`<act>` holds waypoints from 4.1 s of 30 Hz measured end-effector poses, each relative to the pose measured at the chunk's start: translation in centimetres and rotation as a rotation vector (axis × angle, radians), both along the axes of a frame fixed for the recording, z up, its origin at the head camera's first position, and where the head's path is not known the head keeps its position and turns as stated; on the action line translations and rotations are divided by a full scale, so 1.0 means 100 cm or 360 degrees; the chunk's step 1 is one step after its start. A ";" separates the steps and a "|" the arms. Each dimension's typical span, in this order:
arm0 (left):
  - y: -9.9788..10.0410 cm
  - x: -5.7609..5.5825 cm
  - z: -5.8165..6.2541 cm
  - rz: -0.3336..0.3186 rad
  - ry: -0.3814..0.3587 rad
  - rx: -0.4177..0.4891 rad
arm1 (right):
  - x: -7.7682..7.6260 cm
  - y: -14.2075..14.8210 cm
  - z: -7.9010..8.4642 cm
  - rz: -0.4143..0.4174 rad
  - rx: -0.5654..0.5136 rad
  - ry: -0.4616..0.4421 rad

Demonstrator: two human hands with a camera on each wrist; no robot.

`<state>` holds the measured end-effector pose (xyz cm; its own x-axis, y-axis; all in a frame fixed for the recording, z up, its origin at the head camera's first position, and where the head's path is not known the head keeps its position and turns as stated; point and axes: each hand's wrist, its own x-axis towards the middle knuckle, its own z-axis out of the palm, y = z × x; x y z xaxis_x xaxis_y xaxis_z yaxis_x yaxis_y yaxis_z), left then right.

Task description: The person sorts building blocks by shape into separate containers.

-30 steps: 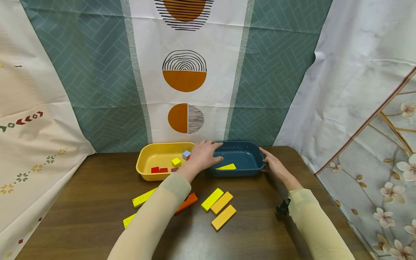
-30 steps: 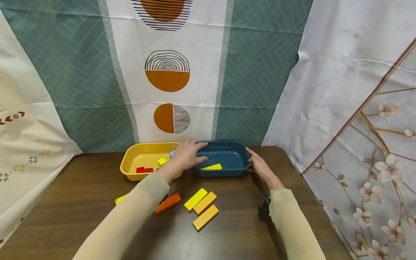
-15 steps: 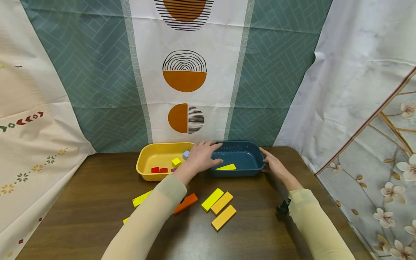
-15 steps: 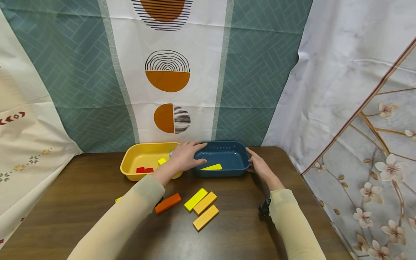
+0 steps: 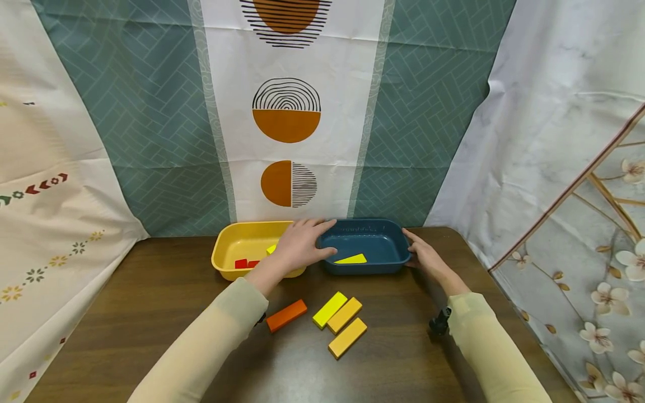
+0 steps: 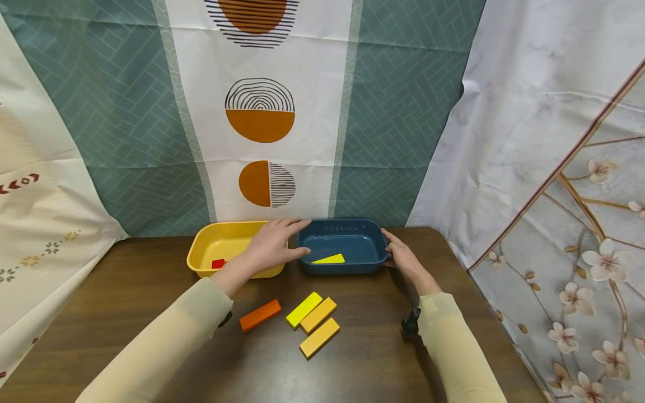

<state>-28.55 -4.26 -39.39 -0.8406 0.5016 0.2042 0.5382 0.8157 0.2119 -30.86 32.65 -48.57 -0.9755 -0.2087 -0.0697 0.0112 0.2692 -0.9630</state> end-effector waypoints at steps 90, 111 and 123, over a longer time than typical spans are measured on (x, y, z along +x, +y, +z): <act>-0.094 0.121 -0.077 0.0172 -0.0058 -0.0165 | 0.003 -0.001 0.004 -0.0024 -0.0012 -0.0023; -0.095 0.121 -0.078 0.0178 -0.0028 -0.0167 | 0.002 -0.001 0.005 -0.0026 -0.0005 -0.0045; -0.093 0.120 -0.080 0.0177 -0.0043 -0.0184 | 0.003 0.000 0.004 -0.0037 0.0001 -0.0051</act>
